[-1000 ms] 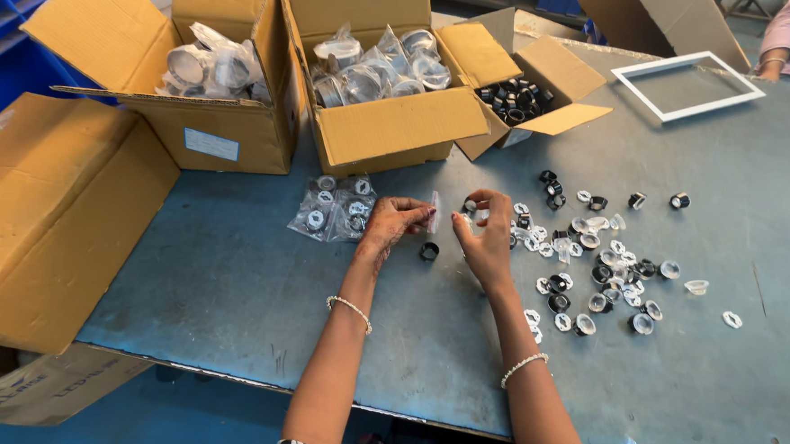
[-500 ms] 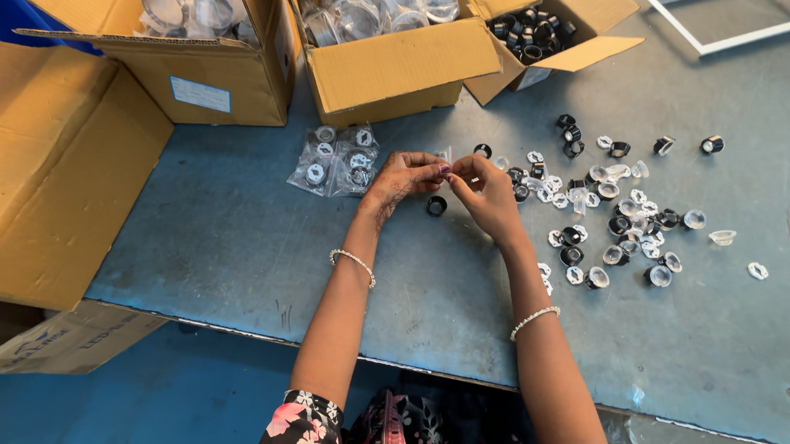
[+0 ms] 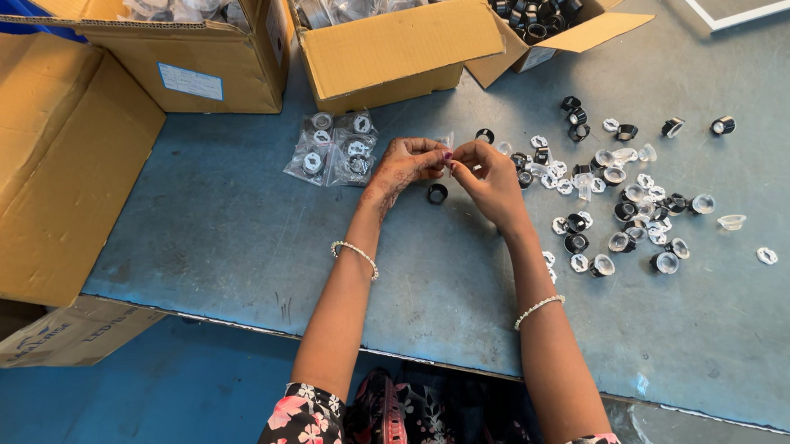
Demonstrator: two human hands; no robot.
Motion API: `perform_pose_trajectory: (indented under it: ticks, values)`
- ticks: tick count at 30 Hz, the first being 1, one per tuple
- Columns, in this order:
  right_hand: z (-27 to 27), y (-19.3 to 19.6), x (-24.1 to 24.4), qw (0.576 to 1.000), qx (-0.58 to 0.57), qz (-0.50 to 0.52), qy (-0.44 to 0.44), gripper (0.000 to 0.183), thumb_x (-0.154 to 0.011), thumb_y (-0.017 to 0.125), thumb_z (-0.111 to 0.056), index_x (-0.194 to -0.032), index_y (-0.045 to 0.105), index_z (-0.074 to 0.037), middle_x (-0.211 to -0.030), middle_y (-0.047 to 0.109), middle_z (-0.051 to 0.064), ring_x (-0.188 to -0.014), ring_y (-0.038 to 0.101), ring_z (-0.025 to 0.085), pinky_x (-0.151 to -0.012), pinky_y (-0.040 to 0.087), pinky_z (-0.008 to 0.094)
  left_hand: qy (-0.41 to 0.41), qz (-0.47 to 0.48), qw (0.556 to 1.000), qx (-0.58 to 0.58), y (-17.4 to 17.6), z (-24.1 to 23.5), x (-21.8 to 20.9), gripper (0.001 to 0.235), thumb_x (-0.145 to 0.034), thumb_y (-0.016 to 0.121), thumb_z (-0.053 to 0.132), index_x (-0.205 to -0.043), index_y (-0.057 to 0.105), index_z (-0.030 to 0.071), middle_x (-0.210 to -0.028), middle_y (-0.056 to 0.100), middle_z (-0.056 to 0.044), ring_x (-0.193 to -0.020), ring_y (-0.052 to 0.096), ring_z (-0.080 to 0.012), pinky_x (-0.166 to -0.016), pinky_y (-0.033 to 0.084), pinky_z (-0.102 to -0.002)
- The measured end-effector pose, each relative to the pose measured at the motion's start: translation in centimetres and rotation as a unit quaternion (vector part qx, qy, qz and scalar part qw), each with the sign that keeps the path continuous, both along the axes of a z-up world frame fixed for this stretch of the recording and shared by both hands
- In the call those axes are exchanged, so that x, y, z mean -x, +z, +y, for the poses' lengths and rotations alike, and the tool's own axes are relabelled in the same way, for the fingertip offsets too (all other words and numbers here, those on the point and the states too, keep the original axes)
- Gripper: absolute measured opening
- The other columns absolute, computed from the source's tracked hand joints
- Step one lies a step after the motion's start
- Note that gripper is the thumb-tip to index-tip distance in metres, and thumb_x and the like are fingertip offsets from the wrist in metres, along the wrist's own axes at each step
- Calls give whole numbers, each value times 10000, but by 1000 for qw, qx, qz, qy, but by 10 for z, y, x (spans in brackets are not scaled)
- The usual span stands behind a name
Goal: The person sits at a factory workbench and repeatedly picks up small black and clear plastic parts, places them into small transparent poly bags, and sets the filled bags aside. The person handles the parts one at a time, occasionally adjusting the pile of loose components on the table.
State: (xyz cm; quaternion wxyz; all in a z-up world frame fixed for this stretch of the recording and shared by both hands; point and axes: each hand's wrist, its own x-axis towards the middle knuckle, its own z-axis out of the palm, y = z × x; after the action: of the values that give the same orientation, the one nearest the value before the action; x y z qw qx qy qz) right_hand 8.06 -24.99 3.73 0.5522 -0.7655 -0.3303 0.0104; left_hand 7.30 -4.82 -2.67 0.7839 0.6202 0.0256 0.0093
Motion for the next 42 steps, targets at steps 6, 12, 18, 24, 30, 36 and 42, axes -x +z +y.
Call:
perform_pose_trajectory:
  ticks: [6,12,18,24,30,36,42]
  values:
    - [1,-4,-4,996,-33,82,28,201,-999,658,-203,-1037,672,-6,-925,710,32,-851,689,96,-713,566,246,-1,-18,1000,13,4,-3,0,233,-921,741,151,-1049,747,-44,-917,765,-86,-794,719,-120,-723,619,-258]
    - [1,-18,-12,991,-59,112,37,195,-1046,588,-186,-996,651,-9,-849,701,38,-777,678,96,-677,553,242,12,-21,996,-88,11,-12,6,187,-875,781,152,-969,765,-8,-874,746,-44,-762,680,-83,-678,588,-241]
    - [0,-27,-17,989,-76,122,44,172,-1048,577,-154,-965,622,-10,-839,692,47,-744,658,94,-661,543,246,-5,-27,997,-65,16,-15,7,140,-903,737,159,-907,721,20,-827,715,-16,-719,642,-69,-669,572,-241]
    - [-1,-23,-15,985,-69,150,58,201,-1082,548,-199,-1011,616,-24,-820,679,38,-712,656,93,-635,523,239,-23,-51,997,-59,17,-15,8,126,-914,727,155,-935,702,34,-831,706,-6,-732,637,-59,-653,550,-235]
    - [-2,-23,-15,984,-81,141,71,203,-1095,499,-182,-1002,596,-29,-826,683,41,-708,650,92,-653,537,237,-45,-55,996,-53,10,-15,6,114,-928,723,149,-930,692,39,-823,687,-3,-721,621,-64,-647,541,-234]
    - [-1,-18,-13,984,-113,125,50,190,-1062,497,-120,-928,593,-25,-787,672,37,-660,625,86,-607,515,237,-57,-72,995,26,5,-18,0,125,-962,697,166,-964,664,45,-847,672,1,-720,603,-69,-649,530,-227]
    - [-2,-9,-7,991,-101,85,-12,200,-988,565,-107,-806,599,-32,-674,615,11,-584,558,56,-526,450,223,39,-149,973,-169,25,-36,14,130,-931,713,138,-954,635,37,-851,657,-25,-728,611,-88,-649,526,-258]
